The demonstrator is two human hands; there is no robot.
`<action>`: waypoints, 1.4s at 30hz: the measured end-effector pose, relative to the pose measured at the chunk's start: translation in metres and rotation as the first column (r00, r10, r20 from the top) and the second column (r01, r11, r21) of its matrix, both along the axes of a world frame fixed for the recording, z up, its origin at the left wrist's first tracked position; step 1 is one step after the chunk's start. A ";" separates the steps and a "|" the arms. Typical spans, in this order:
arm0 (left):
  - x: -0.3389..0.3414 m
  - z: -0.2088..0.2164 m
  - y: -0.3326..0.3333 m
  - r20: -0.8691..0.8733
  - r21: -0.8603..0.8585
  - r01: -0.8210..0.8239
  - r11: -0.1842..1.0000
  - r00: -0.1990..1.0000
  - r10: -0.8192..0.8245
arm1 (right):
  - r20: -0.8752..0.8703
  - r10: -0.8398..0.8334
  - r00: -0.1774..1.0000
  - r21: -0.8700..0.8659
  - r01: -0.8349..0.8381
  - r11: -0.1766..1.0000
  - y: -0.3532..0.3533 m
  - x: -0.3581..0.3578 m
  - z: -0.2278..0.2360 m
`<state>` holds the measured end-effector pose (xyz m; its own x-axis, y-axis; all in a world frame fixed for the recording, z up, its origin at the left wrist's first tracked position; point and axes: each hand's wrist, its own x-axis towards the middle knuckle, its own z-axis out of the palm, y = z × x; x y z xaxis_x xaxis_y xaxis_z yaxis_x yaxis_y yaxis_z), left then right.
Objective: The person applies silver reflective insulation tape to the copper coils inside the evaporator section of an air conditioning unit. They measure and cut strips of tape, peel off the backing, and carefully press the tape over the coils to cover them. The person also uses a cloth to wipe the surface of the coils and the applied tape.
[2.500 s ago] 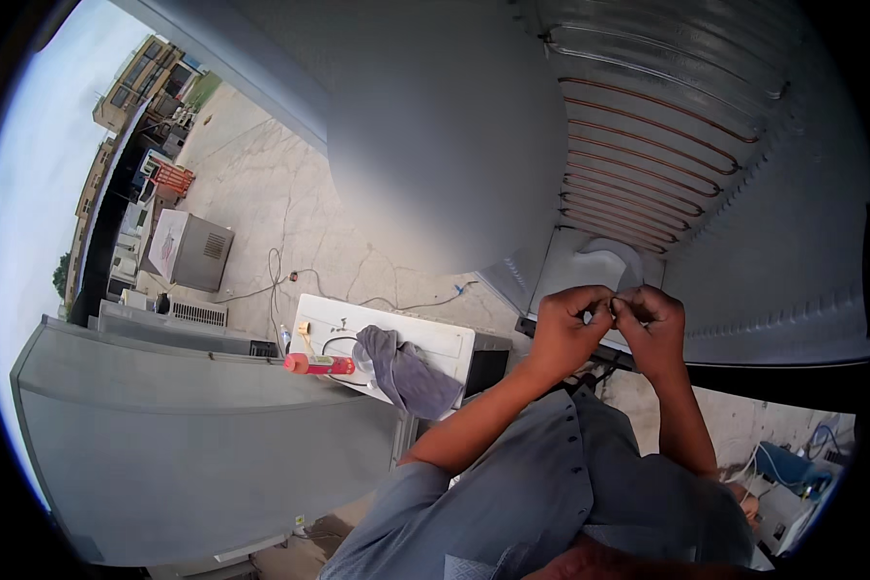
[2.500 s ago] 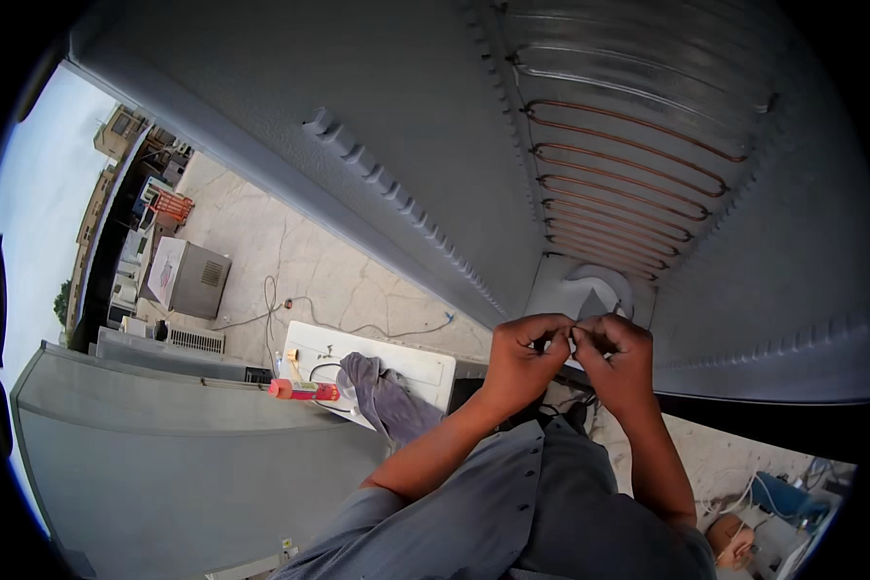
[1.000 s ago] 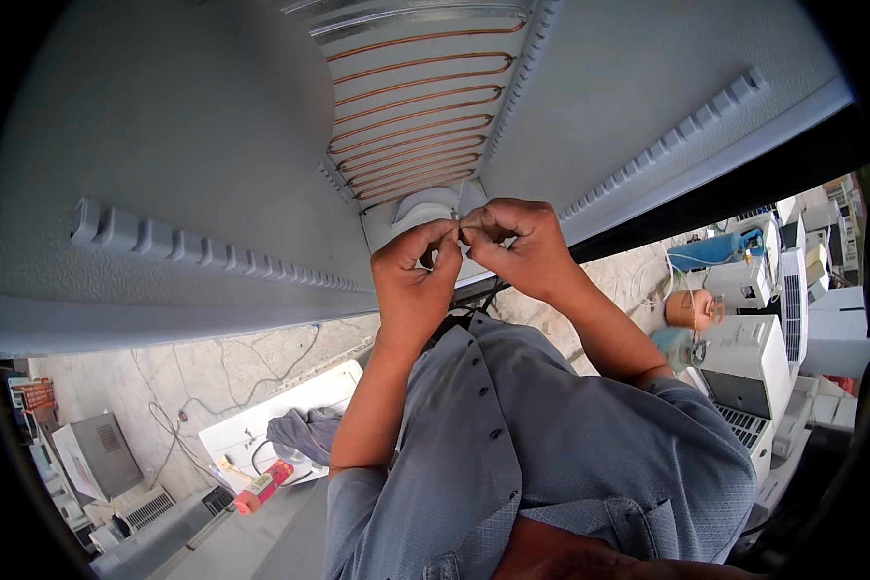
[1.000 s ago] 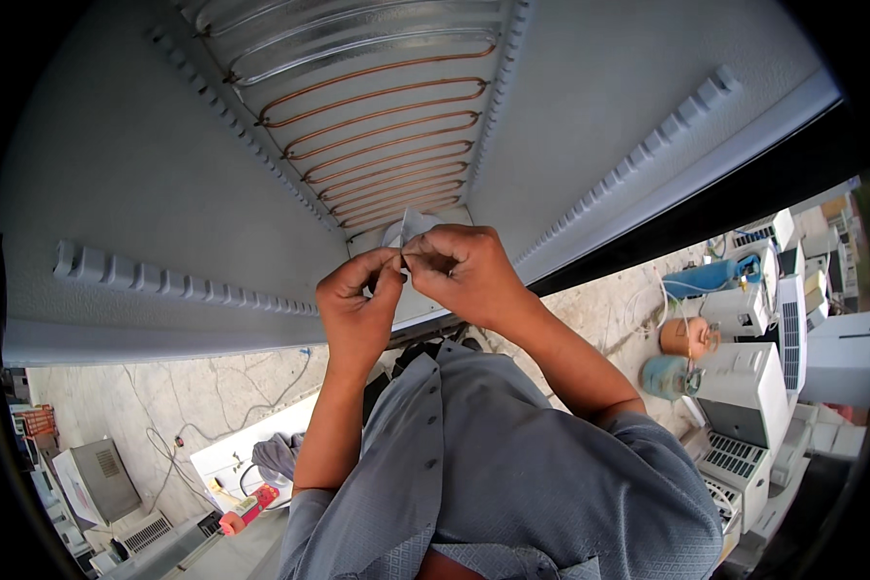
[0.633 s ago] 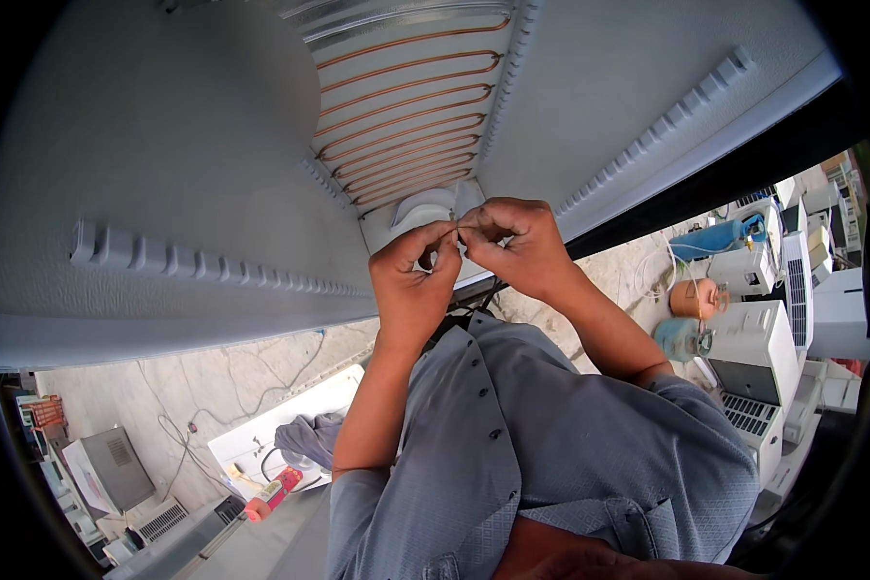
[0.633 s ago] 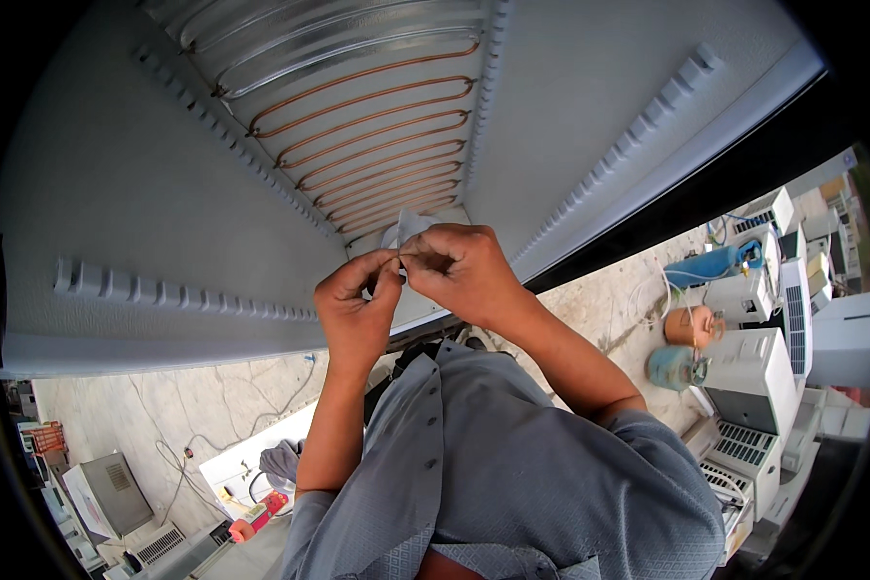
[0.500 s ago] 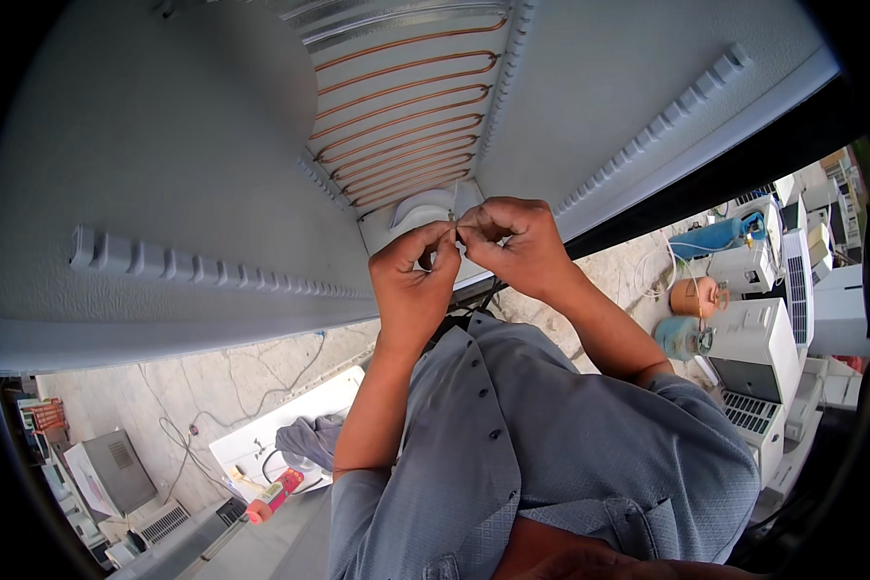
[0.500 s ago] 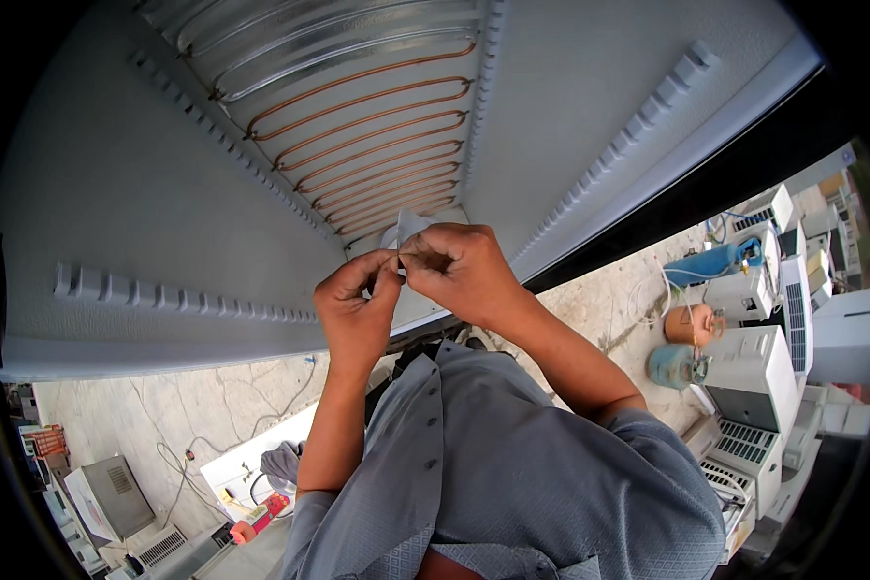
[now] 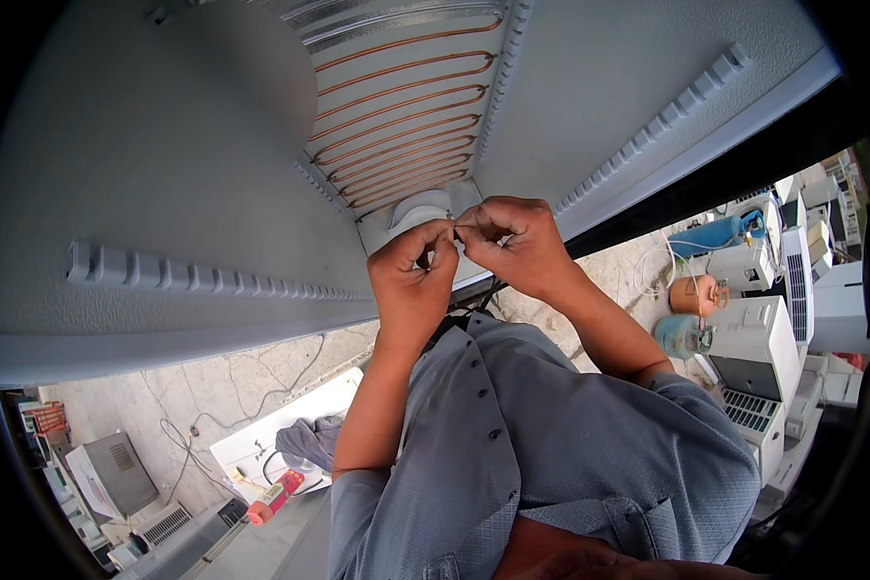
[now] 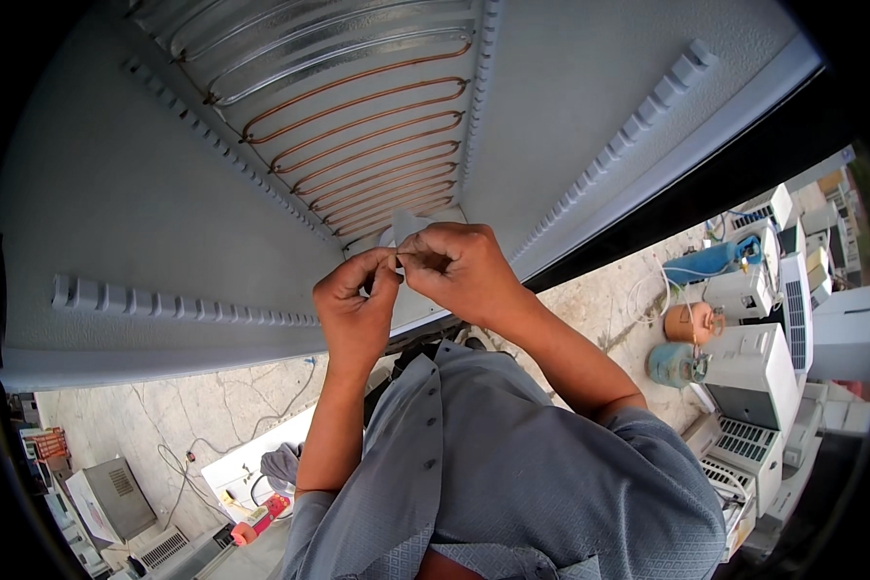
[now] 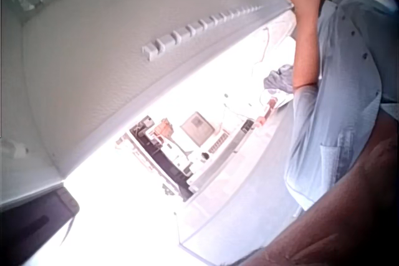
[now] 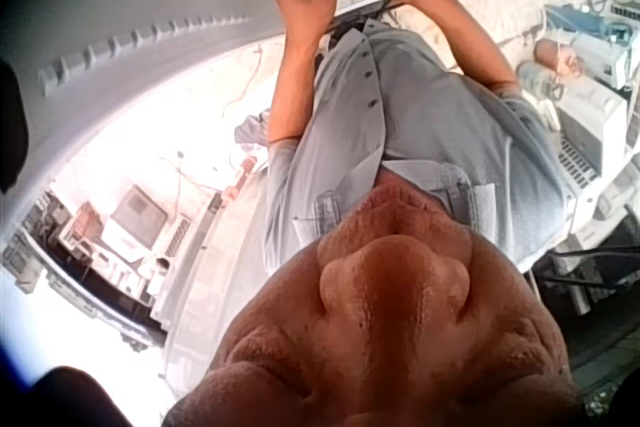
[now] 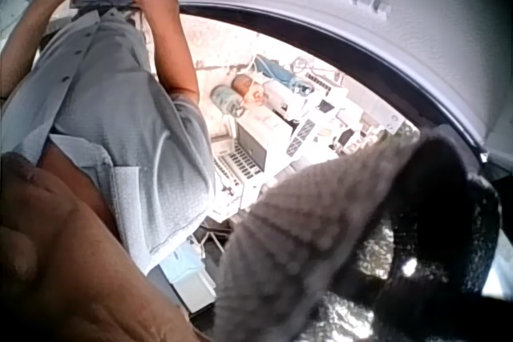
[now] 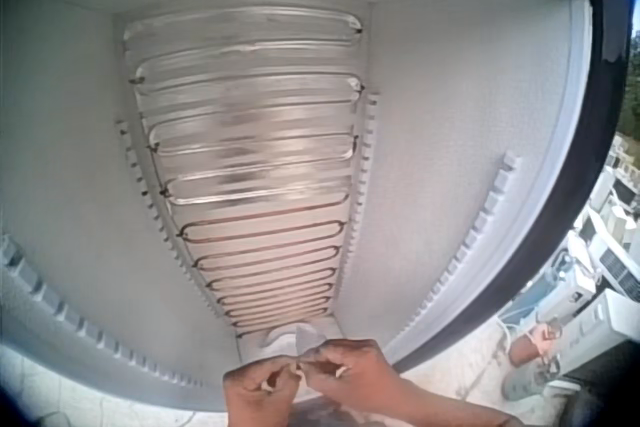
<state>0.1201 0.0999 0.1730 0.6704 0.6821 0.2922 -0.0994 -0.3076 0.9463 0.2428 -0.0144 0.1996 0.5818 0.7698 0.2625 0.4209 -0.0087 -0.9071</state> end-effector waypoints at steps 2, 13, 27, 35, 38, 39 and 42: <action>0.001 0.003 -0.001 -0.001 0.018 -0.007 1.000 1.000 0.007 | 0.014 -0.009 1.000 -0.008 0.009 1.000 -0.001 0.000 0.000; -0.001 0.000 -0.003 0.025 0.032 -0.006 0.999 1.000 0.005 | -0.003 -0.014 1.000 -0.009 0.014 1.000 -0.004 -0.002 0.001; -0.008 -0.002 -0.005 0.058 -0.019 -0.004 1.000 0.998 0.005 | -0.248 -0.013 0.969 0.019 0.018 1.000 -0.003 -0.014 0.000; -0.010 -0.003 -0.004 0.052 -0.024 -0.016 1.000 0.999 0.017 | -0.235 -0.029 0.972 -0.012 0.027 1.000 -0.003 -0.018 0.003; -0.011 -0.002 -0.003 0.047 -0.013 -0.008 1.000 0.999 0.009 | -0.259 -0.023 0.966 -0.001 0.024 1.000 -0.003 -0.019 0.002; -0.011 -0.002 -0.002 0.045 -0.006 -0.005 1.000 0.999 0.006 | -0.257 -0.025 0.966 0.000 0.026 1.000 -0.003 -0.019 0.001; -0.012 -0.001 -0.001 0.053 -0.004 -0.002 1.000 0.999 0.002 | -0.254 -0.030 0.967 0.001 0.031 1.000 -0.002 -0.020 0.001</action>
